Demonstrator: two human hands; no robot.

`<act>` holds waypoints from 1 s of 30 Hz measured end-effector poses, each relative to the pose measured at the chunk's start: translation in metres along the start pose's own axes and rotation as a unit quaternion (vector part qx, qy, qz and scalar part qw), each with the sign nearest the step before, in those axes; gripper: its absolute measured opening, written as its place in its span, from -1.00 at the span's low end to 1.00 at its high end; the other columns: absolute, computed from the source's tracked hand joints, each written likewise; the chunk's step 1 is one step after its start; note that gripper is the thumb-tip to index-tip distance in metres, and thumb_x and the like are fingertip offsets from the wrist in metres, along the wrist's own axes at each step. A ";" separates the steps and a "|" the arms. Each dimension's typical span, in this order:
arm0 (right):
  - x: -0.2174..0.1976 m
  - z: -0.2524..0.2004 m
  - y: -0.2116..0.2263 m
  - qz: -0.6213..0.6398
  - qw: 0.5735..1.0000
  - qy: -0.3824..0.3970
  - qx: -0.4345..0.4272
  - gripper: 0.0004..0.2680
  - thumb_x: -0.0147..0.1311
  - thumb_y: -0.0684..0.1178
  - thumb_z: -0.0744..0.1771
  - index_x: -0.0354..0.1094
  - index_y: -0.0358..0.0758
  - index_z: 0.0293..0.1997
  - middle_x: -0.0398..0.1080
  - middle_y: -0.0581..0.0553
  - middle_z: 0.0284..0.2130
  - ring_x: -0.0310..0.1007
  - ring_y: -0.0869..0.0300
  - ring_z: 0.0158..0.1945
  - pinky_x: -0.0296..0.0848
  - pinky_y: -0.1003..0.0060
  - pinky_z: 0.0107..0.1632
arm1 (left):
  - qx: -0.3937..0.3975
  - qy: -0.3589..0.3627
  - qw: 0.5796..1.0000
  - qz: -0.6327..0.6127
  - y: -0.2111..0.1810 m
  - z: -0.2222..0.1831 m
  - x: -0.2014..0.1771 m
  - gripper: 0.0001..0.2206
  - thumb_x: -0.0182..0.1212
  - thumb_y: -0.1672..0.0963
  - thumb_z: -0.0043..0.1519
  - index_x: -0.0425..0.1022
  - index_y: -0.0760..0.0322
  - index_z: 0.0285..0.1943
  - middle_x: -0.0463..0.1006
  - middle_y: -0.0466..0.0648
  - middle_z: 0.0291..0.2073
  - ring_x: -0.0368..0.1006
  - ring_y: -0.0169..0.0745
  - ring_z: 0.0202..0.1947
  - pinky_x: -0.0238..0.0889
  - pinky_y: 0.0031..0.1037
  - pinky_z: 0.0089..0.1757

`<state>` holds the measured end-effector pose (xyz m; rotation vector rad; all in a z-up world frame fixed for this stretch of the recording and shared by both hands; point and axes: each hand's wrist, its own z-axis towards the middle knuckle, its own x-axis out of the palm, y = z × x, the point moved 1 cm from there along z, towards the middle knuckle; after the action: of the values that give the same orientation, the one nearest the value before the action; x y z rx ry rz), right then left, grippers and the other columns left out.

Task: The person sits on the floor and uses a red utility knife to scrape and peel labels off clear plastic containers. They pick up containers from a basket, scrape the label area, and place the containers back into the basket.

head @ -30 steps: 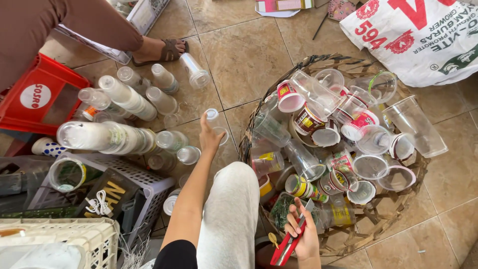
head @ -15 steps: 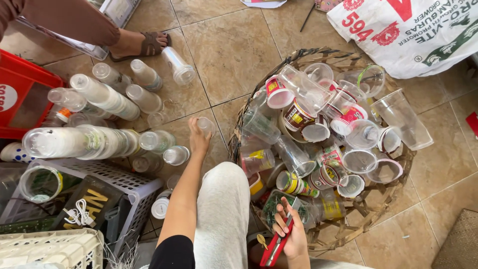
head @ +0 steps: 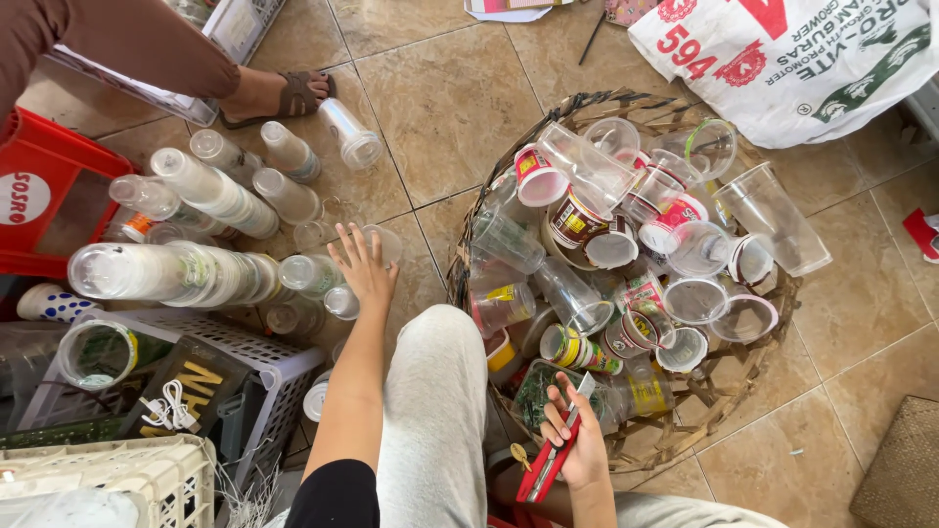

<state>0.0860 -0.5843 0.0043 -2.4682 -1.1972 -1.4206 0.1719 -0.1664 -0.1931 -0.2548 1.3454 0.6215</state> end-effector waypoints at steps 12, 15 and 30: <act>-0.037 -0.036 0.029 -0.076 0.995 -0.040 -0.054 -0.70 -0.06 -0.06 0.38 0.21 -0.24 0.26 0.43 -0.14 -0.13 -0.02 0.41 -0.63 0.04 0.49 -0.61 | -0.034 0.096 0.994 0.029 0.025 0.017 -0.014 -0.11 0.10 -0.28 0.04 0.11 0.13 0.53 -0.16 0.12 0.58 -0.65 0.24 0.56 -0.80 0.26 0.30; -0.054 -0.041 0.029 -0.071 0.995 -0.037 -0.060 -0.70 -0.05 -0.06 0.38 0.21 -0.26 0.26 0.46 -0.17 -0.14 0.01 0.42 -0.64 0.07 0.51 -0.62 | -0.024 0.063 0.998 0.007 0.023 0.020 -0.009 0.01 0.06 -0.27 0.04 -0.16 0.18 0.62 -0.17 0.14 0.56 -0.60 0.28 0.55 -0.74 0.31 0.29; -0.084 -0.032 0.031 -0.216 0.962 -0.163 -0.043 -0.71 0.00 -0.04 0.37 0.32 -0.39 0.19 0.46 -0.35 -0.01 -0.03 0.34 -0.58 -0.01 0.47 -0.57 | 0.015 -0.053 0.852 -0.521 -0.024 -0.069 -0.332 -0.65 0.26 0.12 0.17 0.43 0.20 0.15 0.38 0.05 0.12 0.28 0.05 0.19 -0.15 0.29 0.25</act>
<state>0.0601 -0.6689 -0.0306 -2.6928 -1.8732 -1.1832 0.0968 -0.3109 0.1049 -0.8367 0.9129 -0.3065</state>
